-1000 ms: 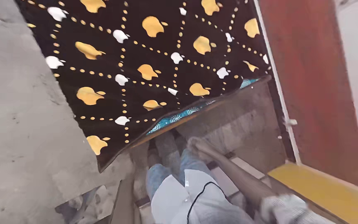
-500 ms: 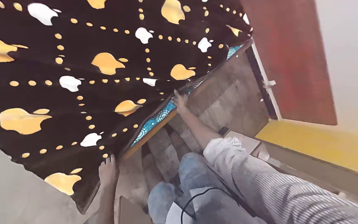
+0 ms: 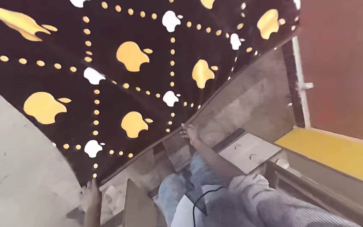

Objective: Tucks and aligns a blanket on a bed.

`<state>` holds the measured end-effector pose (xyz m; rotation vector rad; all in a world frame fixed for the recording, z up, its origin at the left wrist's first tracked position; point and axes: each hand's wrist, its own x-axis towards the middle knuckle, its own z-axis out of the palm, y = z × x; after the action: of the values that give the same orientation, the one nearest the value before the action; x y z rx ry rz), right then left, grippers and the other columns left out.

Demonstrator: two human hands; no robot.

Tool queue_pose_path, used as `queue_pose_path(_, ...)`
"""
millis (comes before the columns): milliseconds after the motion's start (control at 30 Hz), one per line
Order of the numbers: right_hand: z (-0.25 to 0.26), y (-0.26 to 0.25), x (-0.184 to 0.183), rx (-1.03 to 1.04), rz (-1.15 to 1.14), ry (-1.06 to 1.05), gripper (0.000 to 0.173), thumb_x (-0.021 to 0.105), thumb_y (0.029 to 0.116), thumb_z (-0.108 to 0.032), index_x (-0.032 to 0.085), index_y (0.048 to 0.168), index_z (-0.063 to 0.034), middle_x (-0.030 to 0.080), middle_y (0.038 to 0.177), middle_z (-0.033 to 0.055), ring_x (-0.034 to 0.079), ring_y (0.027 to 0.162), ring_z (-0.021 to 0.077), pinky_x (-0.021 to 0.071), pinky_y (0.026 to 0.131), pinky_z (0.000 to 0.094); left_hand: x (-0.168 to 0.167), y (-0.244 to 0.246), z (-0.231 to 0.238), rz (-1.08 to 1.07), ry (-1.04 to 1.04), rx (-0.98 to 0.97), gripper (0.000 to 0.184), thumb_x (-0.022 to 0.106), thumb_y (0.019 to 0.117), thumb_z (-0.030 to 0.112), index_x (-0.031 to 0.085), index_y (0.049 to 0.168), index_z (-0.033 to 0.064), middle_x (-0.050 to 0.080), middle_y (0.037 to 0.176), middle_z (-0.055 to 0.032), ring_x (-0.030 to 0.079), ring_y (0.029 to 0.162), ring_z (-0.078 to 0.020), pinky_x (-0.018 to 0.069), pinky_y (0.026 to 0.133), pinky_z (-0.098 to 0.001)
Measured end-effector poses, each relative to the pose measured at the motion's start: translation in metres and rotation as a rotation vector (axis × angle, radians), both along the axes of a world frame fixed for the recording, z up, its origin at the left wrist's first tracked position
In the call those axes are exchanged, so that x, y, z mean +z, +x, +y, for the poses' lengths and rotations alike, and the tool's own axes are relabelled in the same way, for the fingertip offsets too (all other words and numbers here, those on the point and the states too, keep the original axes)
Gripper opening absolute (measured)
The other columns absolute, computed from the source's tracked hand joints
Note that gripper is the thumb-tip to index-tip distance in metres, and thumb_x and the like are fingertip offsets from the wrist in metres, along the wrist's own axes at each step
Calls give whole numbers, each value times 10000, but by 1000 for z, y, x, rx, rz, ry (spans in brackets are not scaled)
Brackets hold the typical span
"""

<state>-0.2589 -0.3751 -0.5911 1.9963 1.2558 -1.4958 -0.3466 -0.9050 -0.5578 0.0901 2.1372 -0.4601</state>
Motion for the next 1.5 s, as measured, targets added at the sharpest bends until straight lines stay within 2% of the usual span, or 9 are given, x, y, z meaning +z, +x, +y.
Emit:
queue_pose_path(167,5,-44,-2,-95,-83,49,466,589,1057,-289,479,1404,1,642,1176,209,699,871,266,596,740,404,-19,-8,27,40,26,504,708,781,835,152,490,1465,7,533,1445,-279,548,1303,-466,474,1018,-656)
queue_pose_path(300,15,-59,-1,4,-61,332,676,735,955,-178,374,1483,41,584,1296,276,656,1090,350,579,906,479,-41,-5,31,513,416,1539,424,519,1071,251,495,1368,-51,622,1133,-237,667,868,-272,599,758,-437)
queue_pose_path(400,8,-70,-8,-114,-33,191,697,708,983,-270,348,1510,10,564,1330,260,670,1057,315,587,877,423,-43,-15,25,556,494,2003,497,458,1070,455,527,1374,68,630,1170,-156,645,860,-230,566,741,-397)
queue_pose_path(667,18,-48,-20,121,-70,64,434,503,1093,-330,506,1334,31,639,1015,147,680,757,189,594,679,332,-55,12,-1,582,500,1785,129,505,1074,133,522,1083,6,500,724,-12,458,520,-68,447,497,-228)
queue_pose_path(800,15,-62,1,389,-113,122,369,518,1087,-314,586,1245,12,678,877,107,674,658,164,584,614,323,-40,3,-27,442,212,1149,349,497,1074,209,637,1241,-64,689,1104,-240,675,996,-328,537,912,-502)
queue_pose_path(900,4,-62,11,1015,-2,334,353,605,1040,-315,692,1152,9,737,1039,145,721,948,238,573,880,425,-31,9,-44,477,30,1040,400,488,1073,260,628,1289,-46,666,1230,-287,634,1190,-426,471,1028,-603)
queue_pose_path(1067,-38,-39,6,1950,424,427,508,410,1073,-466,601,1421,-148,598,1440,146,512,1384,376,373,1151,598,-34,28,-11,437,140,999,403,511,1066,238,565,1371,-19,656,1259,-255,655,1157,-389,516,1005,-574)
queue_pose_path(1267,-74,-50,-1,2047,338,283,693,370,1055,-577,579,1407,-18,575,1435,214,496,1392,390,324,1207,550,-42,44,109,351,670,185,392,474,1062,293,685,1320,88,696,1292,-148,649,1232,-324,492,1084,-502)
queue_pose_path(1500,-85,-49,-7,2002,179,248,844,379,1005,-682,453,1522,-20,481,1554,188,379,1495,361,189,1264,556,-50,28,149,415,675,167,423,437,1072,299,700,1274,37,678,1296,-189,616,1271,-363,451,1129,-505)
